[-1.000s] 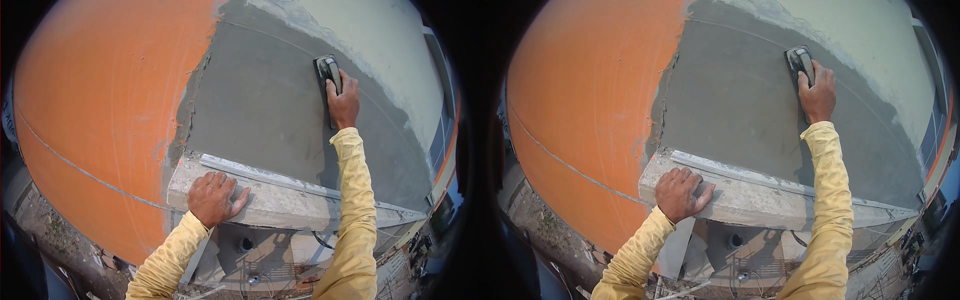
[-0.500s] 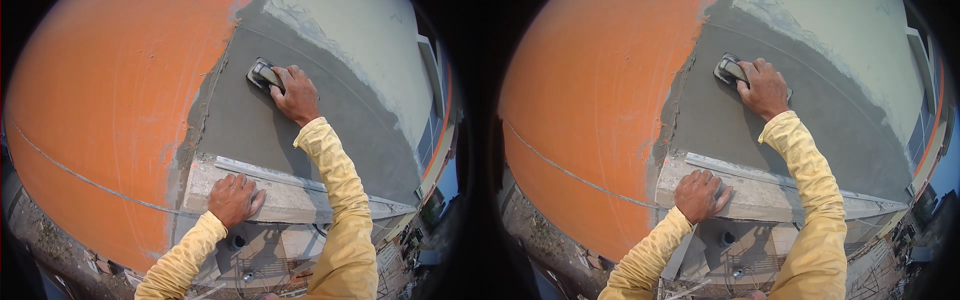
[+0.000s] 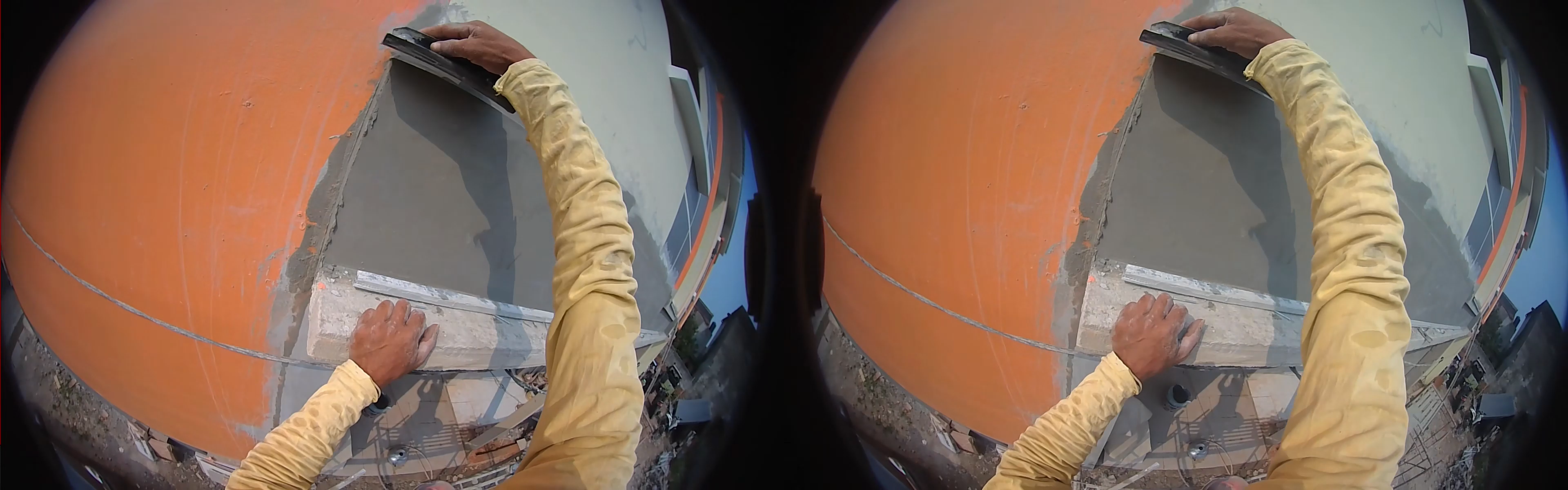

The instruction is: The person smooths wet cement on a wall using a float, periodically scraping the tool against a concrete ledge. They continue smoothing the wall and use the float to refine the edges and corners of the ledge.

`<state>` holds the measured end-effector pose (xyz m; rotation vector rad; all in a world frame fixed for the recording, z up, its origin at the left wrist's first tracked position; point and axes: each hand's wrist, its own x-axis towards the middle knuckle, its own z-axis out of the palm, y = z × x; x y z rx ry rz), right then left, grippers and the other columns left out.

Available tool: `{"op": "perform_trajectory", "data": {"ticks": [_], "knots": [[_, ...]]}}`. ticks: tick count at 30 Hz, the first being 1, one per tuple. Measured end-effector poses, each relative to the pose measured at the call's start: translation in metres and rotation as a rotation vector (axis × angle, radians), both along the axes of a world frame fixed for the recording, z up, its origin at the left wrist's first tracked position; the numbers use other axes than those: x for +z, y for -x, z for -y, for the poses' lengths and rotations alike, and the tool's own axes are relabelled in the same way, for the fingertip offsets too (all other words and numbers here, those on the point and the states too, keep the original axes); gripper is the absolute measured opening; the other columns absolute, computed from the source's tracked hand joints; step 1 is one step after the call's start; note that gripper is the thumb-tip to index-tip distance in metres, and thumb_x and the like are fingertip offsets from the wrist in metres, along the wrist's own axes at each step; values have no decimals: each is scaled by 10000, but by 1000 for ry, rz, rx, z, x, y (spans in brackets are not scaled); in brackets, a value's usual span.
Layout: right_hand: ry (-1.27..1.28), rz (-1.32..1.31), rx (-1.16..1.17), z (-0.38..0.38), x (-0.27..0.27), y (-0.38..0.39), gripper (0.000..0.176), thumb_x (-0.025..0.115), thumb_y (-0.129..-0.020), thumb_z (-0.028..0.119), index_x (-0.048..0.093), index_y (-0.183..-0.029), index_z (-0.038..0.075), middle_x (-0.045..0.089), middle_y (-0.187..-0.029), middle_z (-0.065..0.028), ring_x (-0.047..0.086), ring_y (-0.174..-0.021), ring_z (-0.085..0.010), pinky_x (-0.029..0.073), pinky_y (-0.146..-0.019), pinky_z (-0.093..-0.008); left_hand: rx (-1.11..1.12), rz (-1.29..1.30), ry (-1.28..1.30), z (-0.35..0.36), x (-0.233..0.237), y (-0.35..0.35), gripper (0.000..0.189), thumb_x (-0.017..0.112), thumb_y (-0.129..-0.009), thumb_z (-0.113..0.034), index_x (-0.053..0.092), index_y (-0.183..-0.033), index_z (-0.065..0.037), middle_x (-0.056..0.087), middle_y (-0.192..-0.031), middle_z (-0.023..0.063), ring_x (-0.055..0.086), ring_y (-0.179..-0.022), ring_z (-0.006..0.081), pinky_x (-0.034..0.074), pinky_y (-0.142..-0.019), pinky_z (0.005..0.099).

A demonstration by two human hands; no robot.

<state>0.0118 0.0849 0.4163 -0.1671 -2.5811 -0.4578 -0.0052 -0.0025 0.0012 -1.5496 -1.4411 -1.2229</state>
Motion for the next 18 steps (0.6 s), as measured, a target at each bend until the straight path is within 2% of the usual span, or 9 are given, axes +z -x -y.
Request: {"op": "perform_trajectory", "data": {"ticks": [4,7,9,12,13,14,16,17,18], "knots": [[16,19,-53,-4,-1,14,439,650,-963,398,700,-1364,228,758,-1144,-106,720,-996,-238,521,-983,-357,-14,-1,33,1,2,0,309,748,-873,-379,740,-803,-78,632,-804,75,612,-746,235,502,-613,396],[-72,62,-34,-18,10,15,443,644,-955,416,705,-1358,241,759,-1110,-139,723,-979,-261,531,-971,-356,-8,-10,42,0,2,-1,309,742,-880,-378,736,-805,-78,629,-801,74,611,-754,234,499,-611,396],[-128,25,-103,-40,20,16,451,644,-955,404,702,-1363,219,759,-1104,-140,722,-974,-249,530,-952,-338,18,-4,66,0,0,-2,309,735,-888,-376,732,-810,-77,626,-803,72,609,-762,233,495,-603,401],[228,214,-85,-17,23,-23,472,638,-955,376,693,-1371,161,743,-1182,-131,709,-1022,-233,505,-961,-303,-2,-9,30,0,0,0,308,731,-892,-373,726,-808,-77,623,-805,73,606,-762,231,491,-601,400],[115,6,-246,-60,23,-22,485,650,-943,380,688,-1380,173,737,-1213,-121,700,-1054,-234,481,-1006,-308,3,-11,26,0,0,0,308,731,-892,-373,726,-808,-77,623,-805,73,606,-762,231,491,-601,400],[75,-36,-254,-68,18,-48,501,665,-927,364,682,-1388,168,738,-1219,-115,689,-1084,-229,455,-1048,-318,6,-18,29,0,0,1,299,756,-863,-386,728,-797,-96,611,-800,59,602,-742,226,492,-607,386],[248,-103,-387,-77,12,-98,513,681,-894,300,683,-1386,155,735,-1231,-107,667,-1120,-217,454,-1046,-313,14,-26,18,-1,1,1,292,781,-833,-398,730,-785,-115,599,-795,44,598,-722,220,493,-612,373],[238,-76,-406,-96,16,-126,457,689,-922,310,704,-1356,168,724,-1259,-124,657,-1139,-259,437,-1070,-350,11,-25,10,-1,0,1,291,778,-837,-396,731,-781,-115,600,-794,46,600,-725,222,500,-620,375],[285,-164,-409,-90,9,-146,465,677,-915,278,697,-1355,130,722,-1216,-100,654,-1098,-218,451,-1043,-326,7,-24,3,-1,0,1,290,774,-841,-394,732,-777,-114,601,-793,48,602,-727,225,507,-628,377]]}}
